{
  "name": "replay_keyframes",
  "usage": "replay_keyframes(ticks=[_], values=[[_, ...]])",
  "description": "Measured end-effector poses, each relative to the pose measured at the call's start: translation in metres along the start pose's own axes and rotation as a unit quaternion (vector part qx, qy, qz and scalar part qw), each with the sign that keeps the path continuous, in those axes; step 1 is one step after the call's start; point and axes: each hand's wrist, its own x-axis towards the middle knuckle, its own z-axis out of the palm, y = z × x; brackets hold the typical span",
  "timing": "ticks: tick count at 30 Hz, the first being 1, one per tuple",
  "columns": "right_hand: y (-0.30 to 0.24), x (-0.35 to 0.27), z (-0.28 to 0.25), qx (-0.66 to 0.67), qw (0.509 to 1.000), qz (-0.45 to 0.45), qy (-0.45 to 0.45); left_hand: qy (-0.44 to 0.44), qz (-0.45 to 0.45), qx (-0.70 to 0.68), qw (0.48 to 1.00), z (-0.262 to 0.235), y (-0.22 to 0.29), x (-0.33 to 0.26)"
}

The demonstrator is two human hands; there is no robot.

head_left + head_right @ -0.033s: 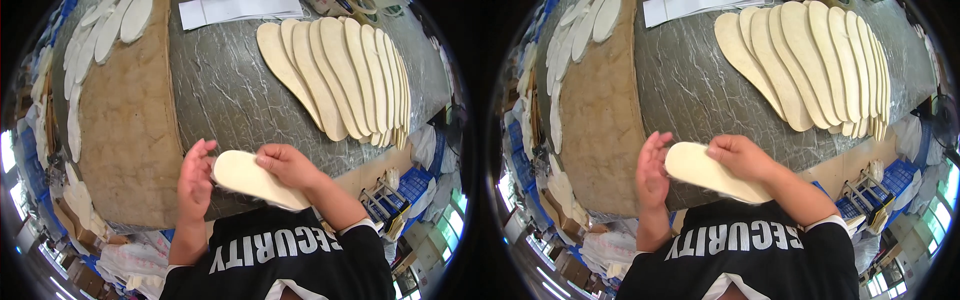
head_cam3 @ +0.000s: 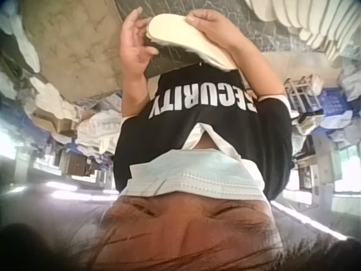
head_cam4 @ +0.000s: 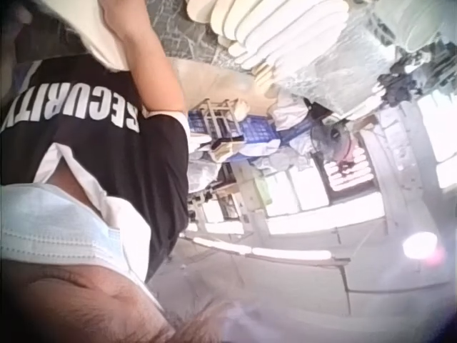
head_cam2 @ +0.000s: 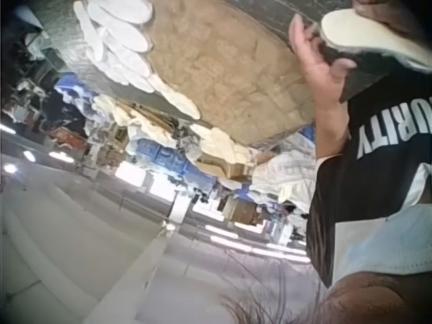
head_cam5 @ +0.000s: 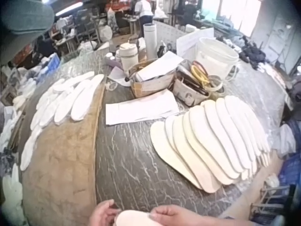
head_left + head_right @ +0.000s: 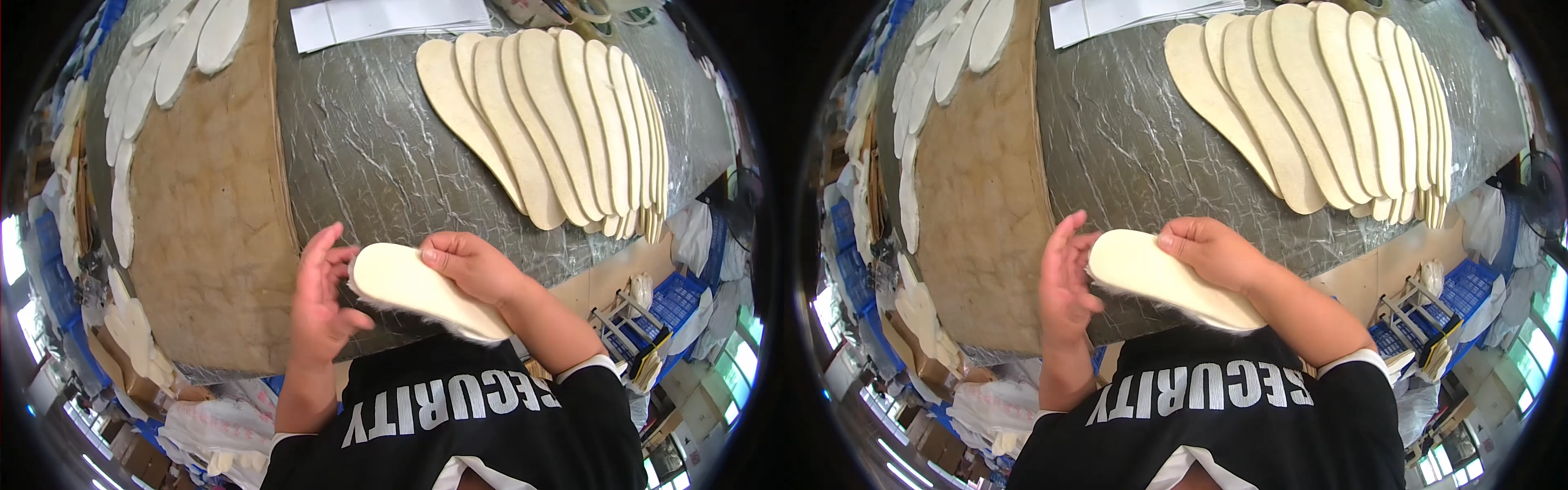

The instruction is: Assembling or inspecting shoe insoles at a workstation.

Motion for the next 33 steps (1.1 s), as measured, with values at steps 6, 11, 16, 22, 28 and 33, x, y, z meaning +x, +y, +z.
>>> replay_keyframes(ticks=[6,11,16,22,28,33], values=[[0.004,-0.001,-0.002,0.193,0.968,0.087,-0.133,-0.198,0.259,0.529,0.784,0.018,0.024,0.012],[0.02,-0.004,0.01,0.249,0.941,0.174,-0.151,-0.242,0.223,0.523,0.786,0.019,0.027,0.019],[0.03,-0.006,0.013,0.26,0.922,0.202,-0.206,-0.258,0.211,0.452,0.827,0.015,0.022,0.021],[0.034,-0.006,0.013,0.194,0.93,0.249,-0.188,-0.267,0.182,0.423,0.846,0.014,0.015,0.024],[0.033,-0.017,-0.002,0.115,0.975,0.073,-0.174,-0.168,0.037,0.334,0.927,0.003,0.001,0.011],[0.006,-0.038,-0.035,-0.167,0.962,-0.1,-0.194,-0.068,-0.059,0.264,0.96,-0.017,-0.006,0.004]])
